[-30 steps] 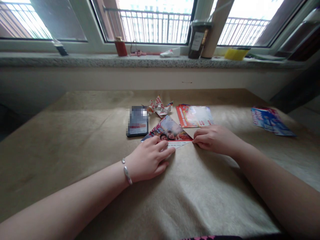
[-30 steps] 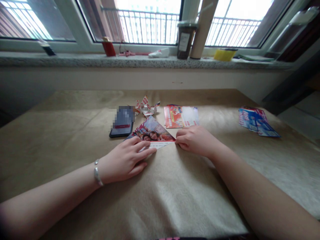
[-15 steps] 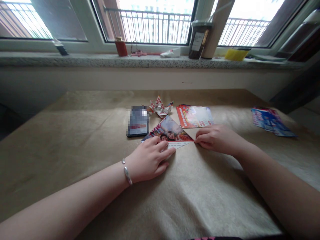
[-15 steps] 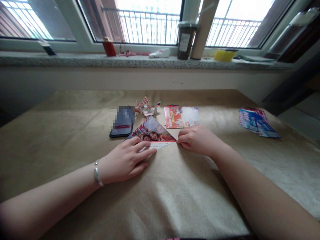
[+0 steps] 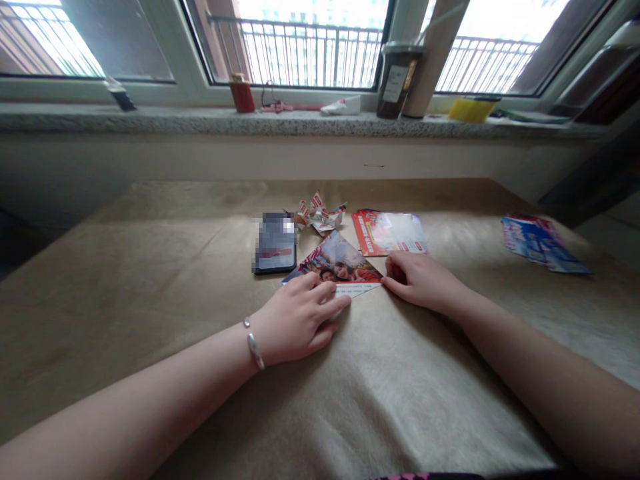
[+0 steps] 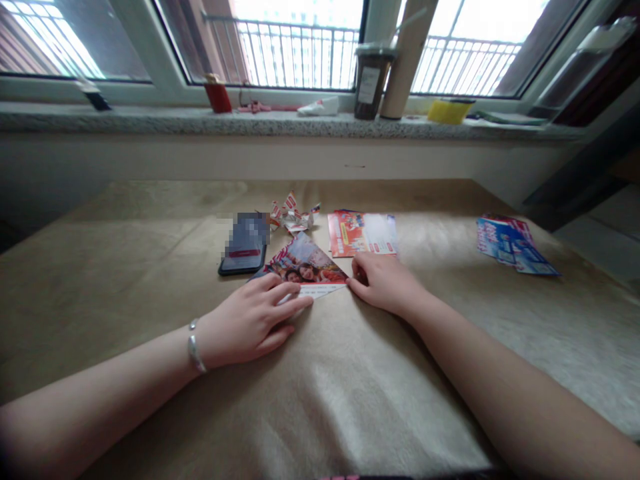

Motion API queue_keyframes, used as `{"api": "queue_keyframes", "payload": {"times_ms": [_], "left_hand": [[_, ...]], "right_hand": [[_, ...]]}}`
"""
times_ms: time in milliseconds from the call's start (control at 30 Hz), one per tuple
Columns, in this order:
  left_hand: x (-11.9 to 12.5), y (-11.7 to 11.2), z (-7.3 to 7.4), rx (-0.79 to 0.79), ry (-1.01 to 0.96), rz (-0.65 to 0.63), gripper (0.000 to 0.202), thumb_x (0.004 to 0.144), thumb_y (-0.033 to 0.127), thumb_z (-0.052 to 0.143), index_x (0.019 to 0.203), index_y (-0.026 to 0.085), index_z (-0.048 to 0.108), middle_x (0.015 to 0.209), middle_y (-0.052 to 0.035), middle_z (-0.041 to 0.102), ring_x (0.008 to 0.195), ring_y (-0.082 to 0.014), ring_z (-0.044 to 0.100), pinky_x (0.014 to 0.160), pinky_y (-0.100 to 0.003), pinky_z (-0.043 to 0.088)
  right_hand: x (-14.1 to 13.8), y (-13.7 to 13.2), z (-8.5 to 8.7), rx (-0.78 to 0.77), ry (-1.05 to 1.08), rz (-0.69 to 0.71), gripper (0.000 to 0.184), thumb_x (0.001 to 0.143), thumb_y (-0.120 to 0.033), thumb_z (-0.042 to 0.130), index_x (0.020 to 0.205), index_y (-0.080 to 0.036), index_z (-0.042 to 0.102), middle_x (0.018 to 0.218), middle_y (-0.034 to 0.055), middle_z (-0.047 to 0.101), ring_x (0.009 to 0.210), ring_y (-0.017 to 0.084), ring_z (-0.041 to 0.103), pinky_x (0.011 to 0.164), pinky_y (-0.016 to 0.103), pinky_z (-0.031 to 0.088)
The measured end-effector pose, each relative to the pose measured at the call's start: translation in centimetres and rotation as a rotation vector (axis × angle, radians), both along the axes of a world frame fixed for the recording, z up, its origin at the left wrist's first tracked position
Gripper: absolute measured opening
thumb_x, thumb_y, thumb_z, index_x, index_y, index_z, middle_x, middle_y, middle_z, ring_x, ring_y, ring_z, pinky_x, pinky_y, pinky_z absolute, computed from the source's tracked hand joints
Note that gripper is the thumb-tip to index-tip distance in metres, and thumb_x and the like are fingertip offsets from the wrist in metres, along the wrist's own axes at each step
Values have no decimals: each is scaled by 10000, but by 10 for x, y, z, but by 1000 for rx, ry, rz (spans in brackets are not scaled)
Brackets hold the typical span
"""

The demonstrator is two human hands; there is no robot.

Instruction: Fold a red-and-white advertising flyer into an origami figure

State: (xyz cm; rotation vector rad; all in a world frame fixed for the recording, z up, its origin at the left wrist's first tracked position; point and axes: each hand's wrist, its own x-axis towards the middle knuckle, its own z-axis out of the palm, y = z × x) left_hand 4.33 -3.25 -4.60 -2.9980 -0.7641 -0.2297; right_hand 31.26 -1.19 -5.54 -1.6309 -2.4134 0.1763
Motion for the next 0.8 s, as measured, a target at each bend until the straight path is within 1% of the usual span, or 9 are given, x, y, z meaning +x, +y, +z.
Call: {"api": "queue_keyframes", "payload": {"times_ms": [200, 467, 667, 733, 800], "left_hand": [[1, 0, -1, -12, 14, 8, 366, 885, 350, 446, 1216, 206, 505, 1090, -88, 560, 980, -244, 462, 885, -390, 395], [3, -1, -2, -11, 18, 8, 375, 886, 356, 444, 1228, 210, 496, 1104, -84, 557, 985, -248, 458, 885, -391, 397], [3, -1, -3, -10, 14, 16, 367, 883, 358, 451, 1216, 214, 505, 1096, -80, 560, 985, -244, 459, 882, -384, 396], [3, -1, -4, -11, 10, 13, 368, 884, 361, 449, 1217, 214, 505, 1090, -80, 561, 982, -243, 461, 881, -384, 397], [3, -1, -4, -13, 11, 9, 373, 885, 362, 447, 1220, 210, 504, 1090, -84, 559, 985, -244, 461, 884, -388, 396]], "right_hand": [[1, 2, -2, -9, 6, -41, 104, 771, -295, 542, 763, -200, 502, 700, 31, 638, 610, 150, 554, 553, 249, 360], [6, 1, -3, -54, 16, -40, 129, 778, -292, 538, 868, -208, 499, 721, 20, 641, 674, 175, 576, 627, 277, 387], [8, 3, -4, -111, 51, -37, 105, 769, -222, 512, 873, -214, 502, 705, 6, 619, 670, 164, 557, 624, 265, 376], [8, 4, -5, -142, 79, -54, 107, 752, -193, 504, 857, -213, 499, 706, 4, 613, 674, 159, 551, 615, 255, 369], [8, 4, -6, -165, 108, -84, 76, 753, -196, 494, 827, -208, 499, 721, 10, 614, 673, 156, 548, 602, 248, 363]]}}
